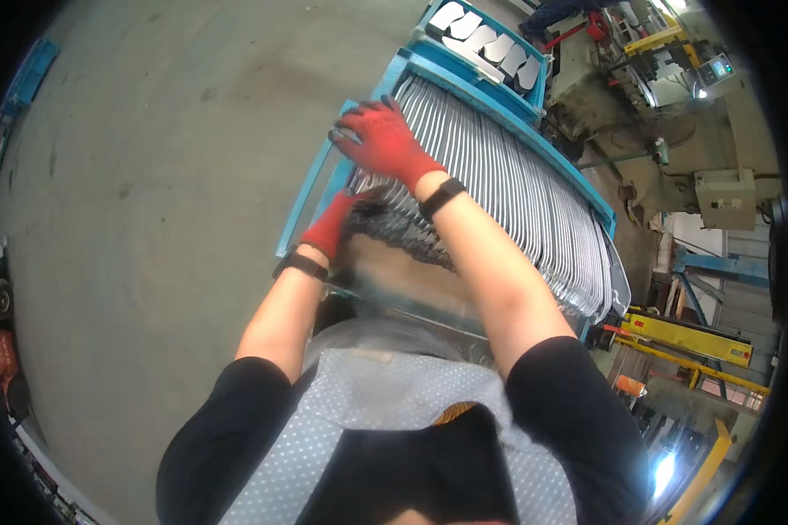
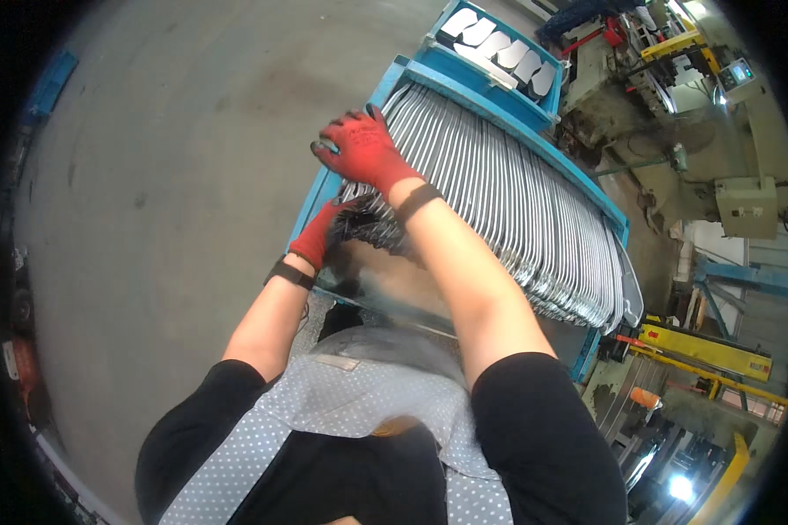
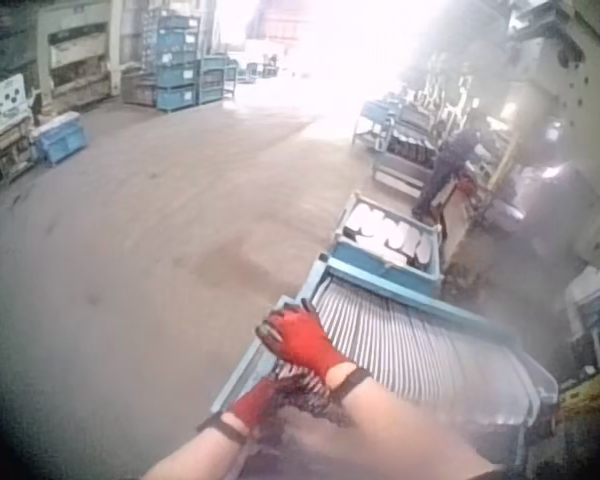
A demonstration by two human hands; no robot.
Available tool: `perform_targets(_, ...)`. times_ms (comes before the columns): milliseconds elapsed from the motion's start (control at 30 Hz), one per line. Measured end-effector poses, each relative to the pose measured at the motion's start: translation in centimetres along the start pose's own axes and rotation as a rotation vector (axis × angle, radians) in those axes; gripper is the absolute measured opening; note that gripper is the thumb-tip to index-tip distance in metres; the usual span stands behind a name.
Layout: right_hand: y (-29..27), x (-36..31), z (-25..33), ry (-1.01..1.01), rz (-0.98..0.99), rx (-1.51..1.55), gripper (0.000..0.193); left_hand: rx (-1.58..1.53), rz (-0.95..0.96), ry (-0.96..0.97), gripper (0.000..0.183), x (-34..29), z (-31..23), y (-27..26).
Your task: Operating a stamping press to form metal automotive components and then organizing the finished parts into storage racks.
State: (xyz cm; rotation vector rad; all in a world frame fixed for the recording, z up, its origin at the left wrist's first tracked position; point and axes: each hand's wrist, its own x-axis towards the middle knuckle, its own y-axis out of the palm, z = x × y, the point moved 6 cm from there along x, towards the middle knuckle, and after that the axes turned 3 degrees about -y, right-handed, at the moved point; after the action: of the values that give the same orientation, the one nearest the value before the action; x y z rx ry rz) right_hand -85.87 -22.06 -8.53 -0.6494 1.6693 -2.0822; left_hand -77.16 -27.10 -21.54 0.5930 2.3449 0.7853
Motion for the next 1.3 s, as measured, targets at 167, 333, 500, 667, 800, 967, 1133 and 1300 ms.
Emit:
perform_targets(167,2.7,0.8,-1.1,0.027,0.126,-0.048,0.032,0.009,-0.044,-0.041,0.025,0.3,-0.4,0.2)
perform_targets(333,2.8,1.3,1.2,0.019,0.244,-0.037,0.037,-0.096,-0.049,0.100,0.026,-1.7,0.6,-0.8)
perform_targets(500,3.1,1.8,0.1,-0.035,0.231,-0.004,0.039,-0.064,0.011,0.220,0.025,-1.7,0.2,1.4)
perform_targets(667,4.6,-0.3,1.5,-0.194,0.329,-0.118,0.034,-0.425,0.050,0.083,0.025,-3.4,0.8,2.5)
perform_targets(800,5.1,0.2,-0.3,-0.141,0.375,-0.075,0.032,-0.021,-0.128,0.304,0.028,-4.2,-1.5,4.1)
perform_targets(967,5.8,0.3,3.1,-0.226,0.288,-0.136,0.031,-0.564,-0.061,0.043,0.030,-3.0,1.9,1.4)
perform_targets(1133,5.0,1.1,2.9,-0.148,0.387,-0.103,0.032,-0.393,-0.087,0.021,0.031,-4.2,0.5,1.8)
perform_targets(1300,0.8,-2.1,5.1,-0.093,0.258,-0.205,0.037,0.839,0.140,0.255,0.041,-4.8,0.6,0.7)
